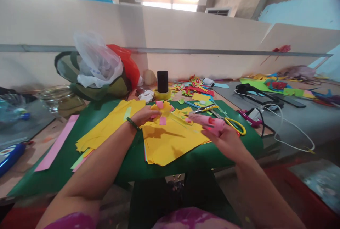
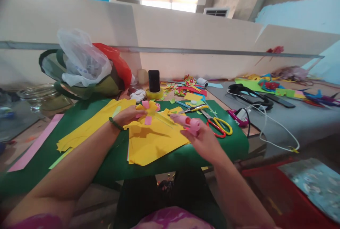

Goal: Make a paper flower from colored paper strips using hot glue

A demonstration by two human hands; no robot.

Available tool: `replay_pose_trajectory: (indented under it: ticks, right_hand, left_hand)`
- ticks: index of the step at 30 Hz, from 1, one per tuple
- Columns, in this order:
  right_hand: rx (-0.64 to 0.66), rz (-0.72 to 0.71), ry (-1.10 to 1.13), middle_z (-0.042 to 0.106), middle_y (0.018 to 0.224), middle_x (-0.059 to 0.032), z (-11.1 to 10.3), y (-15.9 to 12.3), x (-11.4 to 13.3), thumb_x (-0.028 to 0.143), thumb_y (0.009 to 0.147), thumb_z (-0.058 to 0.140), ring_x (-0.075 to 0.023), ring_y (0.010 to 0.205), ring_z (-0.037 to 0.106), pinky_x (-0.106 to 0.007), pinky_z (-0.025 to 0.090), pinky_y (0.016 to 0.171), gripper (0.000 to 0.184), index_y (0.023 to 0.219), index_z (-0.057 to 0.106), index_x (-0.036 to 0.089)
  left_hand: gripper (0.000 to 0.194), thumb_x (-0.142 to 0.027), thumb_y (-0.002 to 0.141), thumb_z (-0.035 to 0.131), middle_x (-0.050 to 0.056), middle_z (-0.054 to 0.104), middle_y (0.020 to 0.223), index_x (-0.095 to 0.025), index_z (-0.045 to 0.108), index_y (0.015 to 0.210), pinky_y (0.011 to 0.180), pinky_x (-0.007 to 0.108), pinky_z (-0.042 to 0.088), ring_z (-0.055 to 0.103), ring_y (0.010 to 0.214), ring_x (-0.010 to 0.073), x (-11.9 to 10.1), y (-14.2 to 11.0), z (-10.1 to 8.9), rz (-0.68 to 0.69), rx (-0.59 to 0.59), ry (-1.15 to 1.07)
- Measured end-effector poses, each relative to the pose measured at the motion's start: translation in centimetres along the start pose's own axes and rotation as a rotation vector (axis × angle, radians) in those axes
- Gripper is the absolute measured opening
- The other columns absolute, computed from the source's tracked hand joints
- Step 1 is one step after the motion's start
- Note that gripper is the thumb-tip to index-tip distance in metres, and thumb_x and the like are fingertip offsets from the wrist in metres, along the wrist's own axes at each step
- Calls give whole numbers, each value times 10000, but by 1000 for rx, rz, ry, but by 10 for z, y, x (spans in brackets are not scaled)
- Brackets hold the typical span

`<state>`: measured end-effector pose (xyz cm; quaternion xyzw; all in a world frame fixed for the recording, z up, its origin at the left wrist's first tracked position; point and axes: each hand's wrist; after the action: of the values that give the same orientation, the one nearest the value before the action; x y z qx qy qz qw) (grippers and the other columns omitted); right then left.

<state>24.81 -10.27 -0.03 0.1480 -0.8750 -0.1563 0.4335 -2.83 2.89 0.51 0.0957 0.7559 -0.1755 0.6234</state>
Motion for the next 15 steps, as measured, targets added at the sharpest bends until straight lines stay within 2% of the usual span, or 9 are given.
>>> replay_pose_trajectory:
  ticks: [2, 4, 9, 15]
  right_hand:
    - [100, -50, 76, 701, 1245, -80, 18, -2, 18, 413, 896, 563, -294, 1221, 612, -432, 488, 1029, 421, 1273, 675, 262]
    - [149, -54, 81, 675, 1295, -65, 34, 0, 26, 385, 921, 532, -279, 1247, 596, -420, 478, 1048, 420, 1309, 648, 273]
    - [102, -8, -72, 682, 1283, -73, 58, 9, 20, 357, 932, 533, -278, 1198, 627, -413, 512, 996, 415, 1327, 628, 274]
    - [81, 64, -216, 718, 1208, -61, 66, 10, 14, 328, 919, 571, -274, 1106, 670, -371, 543, 897, 384, 1295, 642, 297]
  left_hand:
    - [254, -267, 573, 755, -64, 428, 524, -167, 534, 651, 469, 222, 286, 366, 484, 70, 0, 0, 4, 13, 12, -2]
    - [253, -262, 581, 751, -65, 429, 514, -172, 522, 641, 465, 224, 273, 353, 474, 67, 2, 0, 7, 20, 13, 0]
    - [302, -276, 584, 768, -67, 406, 474, -185, 480, 592, 454, 233, 228, 332, 449, 64, 6, 3, 10, 55, 32, -17]
    - [277, -266, 548, 762, -66, 421, 467, -174, 504, 584, 446, 226, 214, 333, 443, 59, 9, 4, 7, 76, 66, -37]
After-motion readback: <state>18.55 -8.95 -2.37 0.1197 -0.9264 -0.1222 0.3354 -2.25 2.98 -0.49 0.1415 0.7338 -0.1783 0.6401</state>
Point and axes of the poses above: each hand's wrist, its own y-axis towards the middle knuckle, its own z-axis out of the palm, x = y × z
